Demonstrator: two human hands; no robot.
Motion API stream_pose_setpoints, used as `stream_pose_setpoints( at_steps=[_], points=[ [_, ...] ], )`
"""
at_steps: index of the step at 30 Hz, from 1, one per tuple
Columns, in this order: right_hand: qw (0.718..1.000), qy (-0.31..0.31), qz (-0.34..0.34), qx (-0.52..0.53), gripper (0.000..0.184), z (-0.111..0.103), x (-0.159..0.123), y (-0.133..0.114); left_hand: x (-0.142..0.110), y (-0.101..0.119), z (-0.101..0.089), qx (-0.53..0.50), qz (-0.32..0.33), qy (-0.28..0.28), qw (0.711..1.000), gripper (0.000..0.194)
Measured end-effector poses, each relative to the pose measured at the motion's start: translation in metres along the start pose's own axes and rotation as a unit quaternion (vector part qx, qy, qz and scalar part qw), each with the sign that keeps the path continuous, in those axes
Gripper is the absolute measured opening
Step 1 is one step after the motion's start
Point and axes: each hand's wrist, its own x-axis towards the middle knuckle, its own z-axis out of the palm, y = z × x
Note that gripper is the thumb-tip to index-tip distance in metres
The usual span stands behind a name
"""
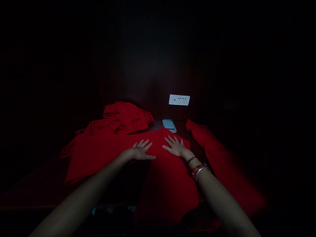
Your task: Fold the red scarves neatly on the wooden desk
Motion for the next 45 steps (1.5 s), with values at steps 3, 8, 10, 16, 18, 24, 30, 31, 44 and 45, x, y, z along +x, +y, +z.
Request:
stream_pose_setpoints(
  at_steps=[3, 8, 10, 16, 18, 24, 30, 31, 44, 45],
  points=[
    [0.996, 0.072, -0.053, -0.002, 0.067, -0.007, -0.008, -0.007, -0.001, -0.009, -0.004, -0.004, 0.0, 0.011, 1.0, 0.098],
    [0.992, 0.031, -0.12, 0.003, 0.068, -0.004, -0.012, -0.014, 0.0, -0.027, -0.009, 0.012, -0.108, 0.107, 0.988, 0.095],
    [0.994, -0.013, -0.113, 0.005, 0.068, -0.001, -0.01, -0.014, 0.0, -0.03, -0.009, 0.006, -0.125, 0.087, 0.988, 0.096],
    [0.987, 0.075, -0.141, 0.009, 0.065, -0.009, -0.016, -0.022, 0.0, -0.027, -0.005, 0.014, -0.122, 0.028, 0.992, 0.097],
    [0.984, 0.091, -0.15, 0.012, 0.065, -0.011, -0.018, -0.026, 0.0, -0.026, -0.004, 0.02, -0.115, 0.045, 0.992, 0.097],
    [0.993, -0.013, -0.116, 0.006, 0.07, -0.001, -0.012, -0.025, 0.001, -0.029, -0.005, 0.009, -0.078, -0.007, 0.997, 0.1],
    [0.99, 0.035, -0.136, 0.003, 0.068, -0.003, -0.016, -0.026, -0.004, -0.045, -0.015, 0.006, -0.046, -0.054, 0.997, 0.11],
    [0.988, 0.055, -0.146, 0.001, 0.066, -0.005, -0.017, -0.028, -0.005, -0.046, -0.016, 0.005, -0.048, -0.06, 0.997, 0.11],
    [0.984, 0.055, -0.168, 0.002, 0.064, -0.004, -0.016, -0.027, -0.003, -0.042, -0.014, -0.017, -0.06, 0.036, 0.997, 0.098],
    [0.984, 0.056, -0.167, 0.0, 0.064, -0.005, -0.017, -0.027, -0.002, -0.04, -0.011, -0.019, -0.062, 0.045, 0.997, 0.094]
  ],
)
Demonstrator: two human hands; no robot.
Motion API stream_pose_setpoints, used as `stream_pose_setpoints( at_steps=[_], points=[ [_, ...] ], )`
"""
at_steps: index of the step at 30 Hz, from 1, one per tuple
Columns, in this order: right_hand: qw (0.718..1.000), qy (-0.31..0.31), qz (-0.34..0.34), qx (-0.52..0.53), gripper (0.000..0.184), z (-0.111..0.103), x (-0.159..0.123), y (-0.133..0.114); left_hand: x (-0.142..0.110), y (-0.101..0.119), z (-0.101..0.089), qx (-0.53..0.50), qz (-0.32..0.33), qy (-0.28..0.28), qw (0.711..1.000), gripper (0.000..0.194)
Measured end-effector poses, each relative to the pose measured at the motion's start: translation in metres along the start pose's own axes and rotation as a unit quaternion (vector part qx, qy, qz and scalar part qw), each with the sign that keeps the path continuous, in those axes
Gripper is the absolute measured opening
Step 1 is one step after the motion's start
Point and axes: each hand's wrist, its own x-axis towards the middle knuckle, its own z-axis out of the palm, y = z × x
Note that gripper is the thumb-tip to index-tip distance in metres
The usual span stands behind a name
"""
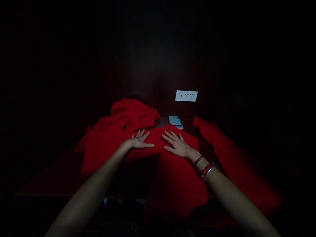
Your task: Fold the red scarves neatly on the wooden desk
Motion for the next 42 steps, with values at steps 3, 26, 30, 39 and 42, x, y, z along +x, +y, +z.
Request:
stream_pose_setpoints(
  at_steps=[3, 26, 30, 39, 42],
  points=[
    [0.998, -0.05, 0.022, 0.006, 0.064, 0.002, 0.0, 0.001, 0.002, 0.006, 0.006, 0.01, -0.009, -0.041, 0.999, 0.091],
    [0.978, 0.044, 0.202, -0.025, 0.063, -0.005, 0.008, 0.049, 0.007, 0.038, 0.028, -0.002, 0.067, 0.102, 0.993, 0.077],
    [0.992, -0.024, 0.126, -0.015, 0.067, -0.006, 0.021, 0.034, 0.01, 0.039, 0.03, 0.023, 0.131, 0.09, 0.987, 0.07],
    [0.996, -0.058, 0.063, 0.007, 0.06, -0.008, -0.032, 0.026, 0.014, 0.035, 0.03, 0.026, 0.19, 0.079, 0.978, 0.055],
    [0.996, -0.077, 0.05, 0.012, 0.058, -0.009, -0.056, 0.016, 0.015, 0.034, 0.028, 0.044, 0.25, 0.072, 0.964, 0.045]
  ],
)
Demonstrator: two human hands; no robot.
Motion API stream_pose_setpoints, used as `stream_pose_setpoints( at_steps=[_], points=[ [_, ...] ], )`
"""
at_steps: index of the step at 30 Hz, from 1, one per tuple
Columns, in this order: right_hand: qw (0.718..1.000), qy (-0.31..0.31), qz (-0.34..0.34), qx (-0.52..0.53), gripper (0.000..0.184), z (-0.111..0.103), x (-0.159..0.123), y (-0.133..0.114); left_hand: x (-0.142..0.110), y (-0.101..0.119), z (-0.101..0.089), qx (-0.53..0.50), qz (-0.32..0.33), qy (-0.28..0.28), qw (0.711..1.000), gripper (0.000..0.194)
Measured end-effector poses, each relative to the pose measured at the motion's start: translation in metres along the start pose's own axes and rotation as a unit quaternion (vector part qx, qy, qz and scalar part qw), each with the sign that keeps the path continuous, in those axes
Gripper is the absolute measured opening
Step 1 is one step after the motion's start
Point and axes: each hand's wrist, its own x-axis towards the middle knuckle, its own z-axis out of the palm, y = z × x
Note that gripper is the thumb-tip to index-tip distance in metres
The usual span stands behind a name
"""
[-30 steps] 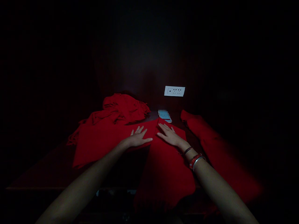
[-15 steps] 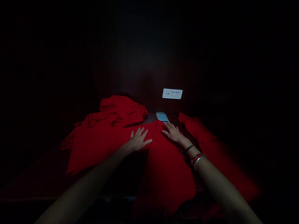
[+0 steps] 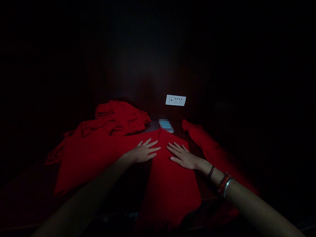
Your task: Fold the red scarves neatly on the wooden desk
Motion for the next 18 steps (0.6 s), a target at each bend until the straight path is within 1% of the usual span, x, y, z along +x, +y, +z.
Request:
stream_pose_setpoints(
  at_steps=[3, 6, 10, 11, 12, 13, 15, 16, 17, 18],
  points=[
    [1.0, -0.019, -0.014, -0.001, 0.056, 0.001, -0.018, -0.002, 0.001, -0.002, -0.002, -0.007, 0.026, -0.026, 0.999, 0.045],
    [0.999, -0.036, 0.003, -0.004, 0.056, -0.003, -0.027, 0.001, 0.001, -0.004, -0.002, -0.019, 0.025, -0.042, 0.999, 0.049],
    [0.999, 0.021, 0.034, -0.012, 0.057, -0.005, -0.026, 0.007, 0.002, -0.006, 0.0, -0.025, 0.022, -0.043, 0.999, 0.052],
    [0.999, 0.026, 0.036, -0.014, 0.058, -0.005, -0.023, 0.007, 0.002, -0.006, -0.001, -0.023, 0.022, -0.041, 0.999, 0.053],
    [0.999, 0.017, 0.038, -0.015, 0.059, -0.006, -0.02, 0.007, 0.001, -0.007, -0.002, -0.019, 0.019, -0.038, 0.999, 0.053],
    [0.999, -0.005, 0.04, -0.016, 0.061, -0.008, -0.015, 0.007, -0.001, -0.008, -0.004, -0.011, 0.013, -0.031, 0.999, 0.054],
    [0.995, -0.074, 0.059, -0.013, 0.067, -0.016, -0.005, 0.006, -0.006, -0.011, -0.01, 0.01, -0.018, -0.019, 1.0, 0.056],
    [0.992, -0.101, 0.068, -0.009, 0.07, -0.023, 0.001, 0.004, -0.01, -0.013, -0.015, 0.023, -0.047, -0.016, 0.999, 0.058],
    [0.99, -0.115, 0.077, -0.007, 0.072, -0.031, 0.009, 0.003, -0.014, -0.014, -0.02, 0.036, -0.082, -0.017, 0.996, 0.06],
    [0.991, -0.111, 0.076, -0.004, 0.073, -0.038, 0.018, 0.0, -0.018, -0.016, -0.025, 0.046, -0.12, -0.02, 0.991, 0.062]
  ],
)
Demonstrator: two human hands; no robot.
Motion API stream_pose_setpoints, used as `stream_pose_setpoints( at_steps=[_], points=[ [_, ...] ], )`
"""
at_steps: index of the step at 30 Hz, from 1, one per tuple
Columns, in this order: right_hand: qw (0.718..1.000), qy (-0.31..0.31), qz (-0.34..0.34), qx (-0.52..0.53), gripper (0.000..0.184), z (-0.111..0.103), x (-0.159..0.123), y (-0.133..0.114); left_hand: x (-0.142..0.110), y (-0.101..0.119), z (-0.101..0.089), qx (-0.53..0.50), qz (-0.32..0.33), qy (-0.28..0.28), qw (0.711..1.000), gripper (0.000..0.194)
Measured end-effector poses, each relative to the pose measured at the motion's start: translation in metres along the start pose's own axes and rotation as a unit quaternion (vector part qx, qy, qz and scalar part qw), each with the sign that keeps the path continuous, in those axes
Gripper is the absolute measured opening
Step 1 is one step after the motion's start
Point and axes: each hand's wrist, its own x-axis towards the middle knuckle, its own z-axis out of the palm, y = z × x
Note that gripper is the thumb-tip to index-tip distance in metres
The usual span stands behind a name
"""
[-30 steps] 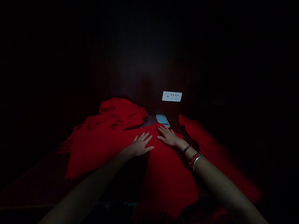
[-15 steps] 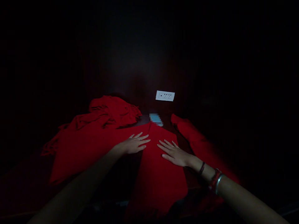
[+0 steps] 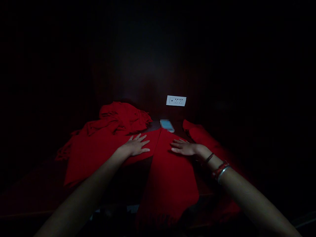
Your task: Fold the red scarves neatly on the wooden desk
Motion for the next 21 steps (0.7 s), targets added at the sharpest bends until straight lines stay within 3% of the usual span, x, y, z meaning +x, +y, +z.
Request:
stream_pose_setpoints(
  at_steps=[4, 9, 12, 14, 16, 18, 21],
  points=[
    [0.992, 0.126, -0.019, -0.007, 0.073, -0.014, 0.036, -0.022, -0.008, -0.007, -0.013, 0.011, -0.103, -0.001, 0.995, 0.066],
    [0.996, 0.094, -0.005, 0.008, 0.074, 0.019, 0.073, -0.039, -0.02, -0.007, -0.015, 0.052, -0.175, -0.027, 0.983, 0.065],
    [0.996, 0.083, 0.002, 0.014, 0.073, 0.03, 0.08, -0.034, -0.054, -0.018, -0.017, 0.11, -0.203, 0.064, 0.971, 0.061],
    [0.996, 0.088, 0.003, 0.025, 0.073, 0.028, 0.082, -0.033, -0.088, -0.036, -0.02, 0.117, -0.267, 0.147, 0.945, 0.061],
    [0.992, 0.124, -0.01, 0.035, 0.071, 0.022, 0.084, -0.038, -0.123, -0.059, -0.022, 0.053, -0.379, 0.2, 0.902, 0.068],
    [0.982, 0.18, -0.041, 0.043, 0.069, 0.014, 0.086, -0.051, -0.151, -0.081, -0.022, -0.095, -0.43, 0.174, 0.881, 0.08],
    [0.963, 0.231, -0.124, 0.068, 0.057, 0.006, 0.088, -0.082, -0.171, -0.102, -0.019, -0.362, -0.344, 0.158, 0.852, 0.076]
  ],
)
